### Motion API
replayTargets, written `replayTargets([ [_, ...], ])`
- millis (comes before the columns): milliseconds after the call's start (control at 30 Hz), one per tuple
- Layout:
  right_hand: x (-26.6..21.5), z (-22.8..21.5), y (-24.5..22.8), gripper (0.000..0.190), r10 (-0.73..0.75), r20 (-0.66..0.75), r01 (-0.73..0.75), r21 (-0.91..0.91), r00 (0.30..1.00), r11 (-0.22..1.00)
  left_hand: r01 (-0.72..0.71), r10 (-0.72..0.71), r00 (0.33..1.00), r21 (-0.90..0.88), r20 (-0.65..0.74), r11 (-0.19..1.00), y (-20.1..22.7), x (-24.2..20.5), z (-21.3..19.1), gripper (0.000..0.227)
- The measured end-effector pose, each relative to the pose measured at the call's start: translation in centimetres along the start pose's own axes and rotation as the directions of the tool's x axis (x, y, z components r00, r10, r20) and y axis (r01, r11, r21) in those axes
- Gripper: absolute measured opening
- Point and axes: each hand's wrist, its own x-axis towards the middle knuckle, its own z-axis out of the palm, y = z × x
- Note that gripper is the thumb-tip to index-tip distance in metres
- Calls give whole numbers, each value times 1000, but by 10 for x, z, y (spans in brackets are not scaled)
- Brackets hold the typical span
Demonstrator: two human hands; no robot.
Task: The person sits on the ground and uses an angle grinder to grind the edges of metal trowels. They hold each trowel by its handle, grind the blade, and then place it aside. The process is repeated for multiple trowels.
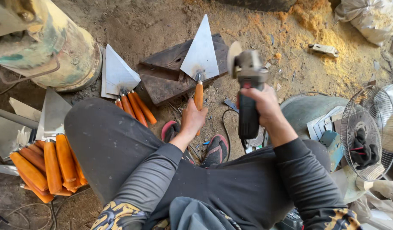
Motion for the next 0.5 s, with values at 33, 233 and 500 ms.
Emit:
replayTargets([
  [33,8,3,10,47,-21,-41,16,-130,999,991,4,-4,1000,-5,8,1000,-2,4,2,33],
  [233,37,23,45,56,-246,-87,91,-772,965,629,144,-139,989,-168,44,975,-12,5,22,33],
  [500,33,60,33,56,-108,-168,-123,-932,980,340,-56,54,996,-19,-72,998,-24,6,35,32],
])
